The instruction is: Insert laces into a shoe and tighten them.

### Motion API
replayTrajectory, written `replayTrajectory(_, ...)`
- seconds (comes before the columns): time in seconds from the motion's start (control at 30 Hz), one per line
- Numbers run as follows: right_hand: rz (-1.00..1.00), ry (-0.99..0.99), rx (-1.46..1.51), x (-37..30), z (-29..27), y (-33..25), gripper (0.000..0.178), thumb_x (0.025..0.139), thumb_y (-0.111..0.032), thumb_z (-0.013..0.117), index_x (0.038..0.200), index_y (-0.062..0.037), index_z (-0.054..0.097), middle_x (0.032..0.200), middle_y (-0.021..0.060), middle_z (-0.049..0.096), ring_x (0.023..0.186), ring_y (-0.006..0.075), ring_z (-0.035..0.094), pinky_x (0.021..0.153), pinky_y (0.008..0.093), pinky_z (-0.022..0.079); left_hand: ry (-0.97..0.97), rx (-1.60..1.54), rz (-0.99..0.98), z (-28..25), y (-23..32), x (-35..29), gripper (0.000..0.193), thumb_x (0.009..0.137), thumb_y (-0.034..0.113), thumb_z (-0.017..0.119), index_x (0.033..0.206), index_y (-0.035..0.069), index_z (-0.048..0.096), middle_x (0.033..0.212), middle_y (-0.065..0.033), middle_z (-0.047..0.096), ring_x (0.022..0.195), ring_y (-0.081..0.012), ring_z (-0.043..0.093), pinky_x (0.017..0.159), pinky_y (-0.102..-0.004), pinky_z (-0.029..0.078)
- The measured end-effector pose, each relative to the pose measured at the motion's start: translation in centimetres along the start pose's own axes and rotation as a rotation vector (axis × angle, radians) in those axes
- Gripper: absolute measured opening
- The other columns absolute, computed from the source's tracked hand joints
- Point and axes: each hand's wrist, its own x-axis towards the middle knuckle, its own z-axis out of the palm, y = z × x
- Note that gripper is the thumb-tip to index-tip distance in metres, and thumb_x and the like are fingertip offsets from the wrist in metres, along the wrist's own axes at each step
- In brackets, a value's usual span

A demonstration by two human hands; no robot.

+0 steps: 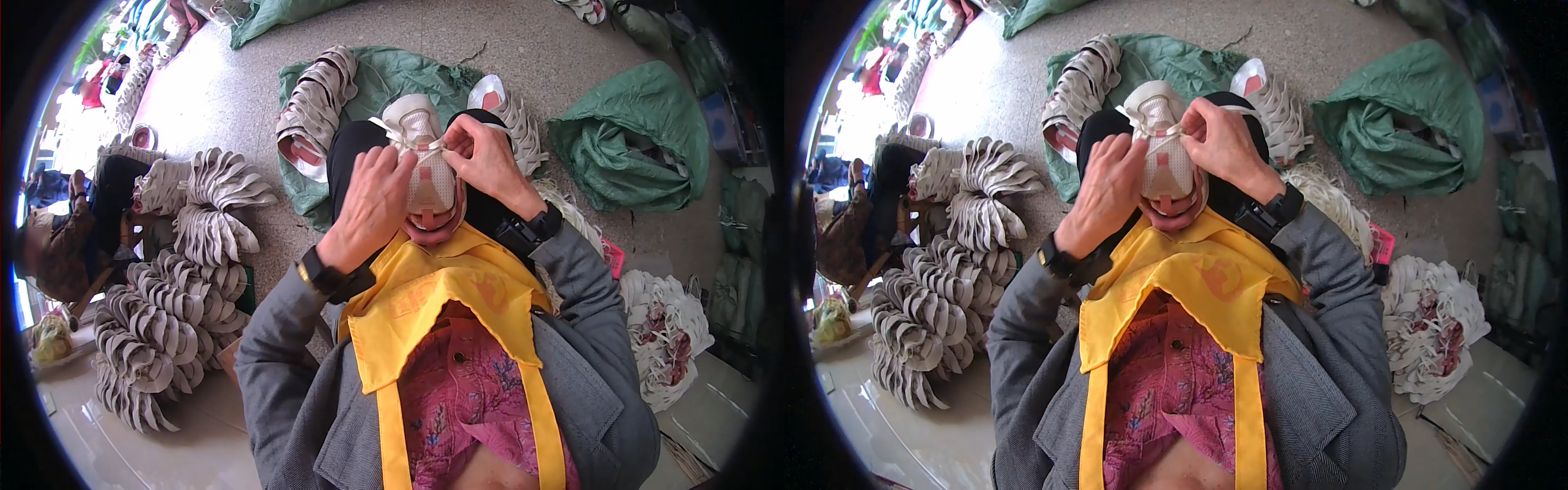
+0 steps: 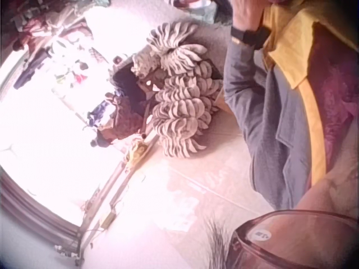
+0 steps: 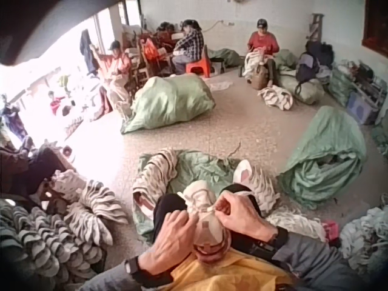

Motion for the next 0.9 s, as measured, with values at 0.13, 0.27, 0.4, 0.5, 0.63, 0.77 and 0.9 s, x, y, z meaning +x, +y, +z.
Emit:
replayTrajectory(0.13,-0.100,0.024,-0.046,-0.3,0.3,-0.6,0.017,0.080,-0.005,0.073,0.092,-0.0004,0.062,0.082,0.0116,0.067,0.075,0.0283,0.071,0.067,0.0366,0.056,-0.059,0.028,-0.011,-6.1,1.9,-1.4,0.015,0.085,0.000,0.064,0.097,0.002,0.054,0.089,-0.0146,0.049,0.088,-0.0343,0.052,0.078,-0.0430,0.042)
replayTrajectory(0.27,-0.473,0.068,-0.229,-0.5,1.0,-2.8,0.017,0.084,-0.010,0.073,0.095,-0.0021,0.063,0.091,0.0138,0.063,0.084,0.0353,0.067,0.072,0.0409,0.055,0.021,-0.025,0.016,-5.4,1.6,-1.2,0.016,0.085,0.001,0.065,0.094,0.002,0.052,0.089,-0.0150,0.048,0.085,-0.0358,0.051,0.075,-0.0435,0.042)
replayTrajectory(0.4,-0.315,-0.025,-0.065,-0.3,1.8,-2.6,0.009,0.092,-0.006,0.064,0.098,-0.0005,0.059,0.087,0.0175,0.066,0.079,0.0348,0.069,0.068,0.0409,0.055,0.086,-0.225,-0.077,-1.7,0.6,-0.6,0.025,0.083,0.003,0.068,0.100,0.000,0.050,0.092,-0.0177,0.050,0.087,-0.0395,0.053,0.075,-0.0454,0.044)
replayTrajectory(0.5,-0.115,0.022,0.147,-0.6,1.7,-2.0,0.003,0.098,-0.003,0.056,0.100,-0.0002,0.056,0.083,0.0148,0.071,0.071,0.0274,0.072,0.063,0.0342,0.056,0.099,-0.216,-0.116,1.3,-0.7,-0.4,0.037,0.079,0.002,0.068,0.108,0.000,0.045,0.096,-0.0214,0.052,0.094,-0.0432,0.055,0.080,-0.0478,0.046)
replayTrajectory(0.63,0.029,-0.006,0.318,-0.5,1.2,-1.8,0.010,0.102,-0.011,0.059,0.098,-0.0020,0.056,0.079,0.0024,0.068,0.070,0.0082,0.067,0.062,0.0244,0.054,0.169,-0.204,-0.188,2.5,-0.8,0.8,0.040,0.075,0.000,0.066,0.110,-0.001,0.046,0.096,-0.0230,0.054,0.094,-0.0441,0.056,0.079,-0.0485,0.047)
replayTrajectory(0.77,0.182,-0.031,0.640,-1.9,0.8,-3.6,0.012,0.100,-0.012,0.063,0.096,-0.0028,0.057,0.076,0.0003,0.064,0.064,0.0072,0.061,0.057,0.0221,0.048,0.169,-0.220,-0.244,3.3,-1.5,1.8,0.042,0.075,-0.002,0.064,0.113,-0.001,0.047,0.095,-0.0239,0.055,0.091,-0.0447,0.058,0.076,-0.0510,0.047)
replayTrajectory(0.9,0.071,0.010,0.484,-1.7,-0.3,-3.8,0.019,0.098,-0.017,0.067,0.086,-0.0042,0.060,0.070,-0.0031,0.060,0.061,0.0050,0.056,0.053,0.0227,0.043,0.180,-0.169,-0.261,3.5,-1.9,1.5,0.040,0.078,-0.003,0.063,0.115,-0.001,0.049,0.096,-0.0229,0.057,0.091,-0.0443,0.059,0.074,-0.0519,0.048)
